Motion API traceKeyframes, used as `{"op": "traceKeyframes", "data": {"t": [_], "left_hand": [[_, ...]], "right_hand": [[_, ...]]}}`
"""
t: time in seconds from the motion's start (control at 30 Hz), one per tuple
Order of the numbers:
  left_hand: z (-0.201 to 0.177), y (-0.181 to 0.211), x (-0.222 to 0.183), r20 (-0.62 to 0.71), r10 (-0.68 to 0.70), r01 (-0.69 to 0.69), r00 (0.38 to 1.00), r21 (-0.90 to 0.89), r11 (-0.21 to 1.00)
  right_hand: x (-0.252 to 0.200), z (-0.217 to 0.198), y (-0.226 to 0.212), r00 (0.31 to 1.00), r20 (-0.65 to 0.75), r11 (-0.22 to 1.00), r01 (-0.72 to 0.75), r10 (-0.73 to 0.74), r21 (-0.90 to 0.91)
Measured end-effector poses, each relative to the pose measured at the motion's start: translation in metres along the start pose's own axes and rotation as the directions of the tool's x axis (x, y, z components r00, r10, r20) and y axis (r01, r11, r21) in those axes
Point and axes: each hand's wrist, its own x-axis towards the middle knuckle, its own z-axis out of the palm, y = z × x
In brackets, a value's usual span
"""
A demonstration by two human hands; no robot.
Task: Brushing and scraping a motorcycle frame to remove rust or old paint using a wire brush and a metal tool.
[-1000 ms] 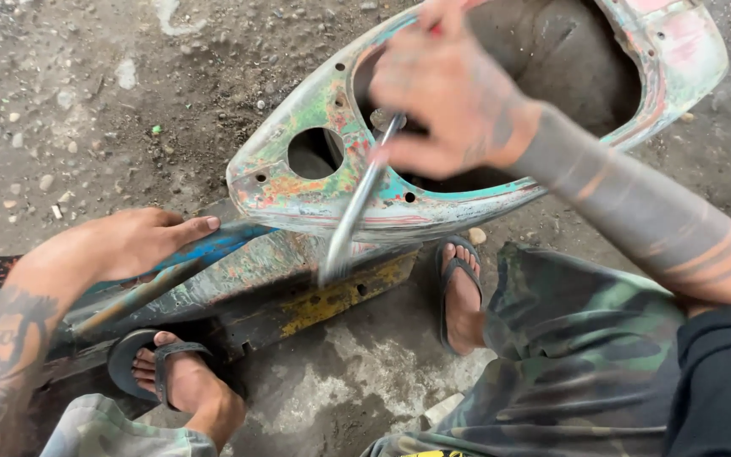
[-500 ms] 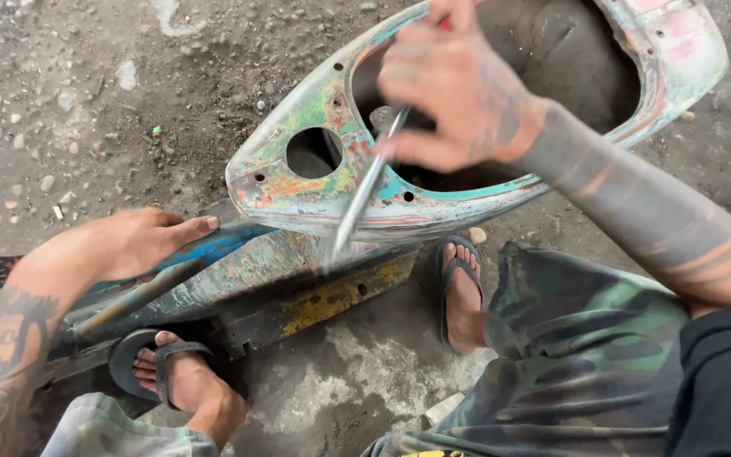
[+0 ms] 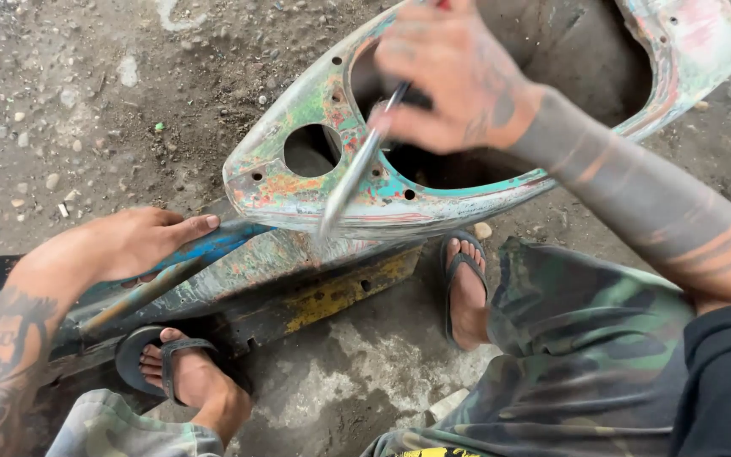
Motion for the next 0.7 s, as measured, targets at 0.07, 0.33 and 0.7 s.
{"op": "traceKeyframes", "data": {"t": [0.07, 0.33, 0.7], "left_hand": [[-0.003, 0.005, -0.008, -0.008, -0.061, 0.061, 0.998, -0.028, 0.998], [0.015, -0.026, 0.042, -0.026, 0.207, -0.198, 0.978, 0.196, 0.96], [-0.003, 0.006, -0.008, -0.001, -0.039, 0.039, 0.999, -0.033, 0.999]], "right_hand": [[0.017, -0.002, -0.035, 0.985, -0.017, 0.983, 0.172, -0.174, -0.068], [0.0, 0.009, 0.016, 0.998, 0.019, 0.996, 0.06, -0.059, -0.07], [0.037, 0.008, -0.055, 0.952, -0.1, 0.957, 0.291, -0.289, 0.011]]}}
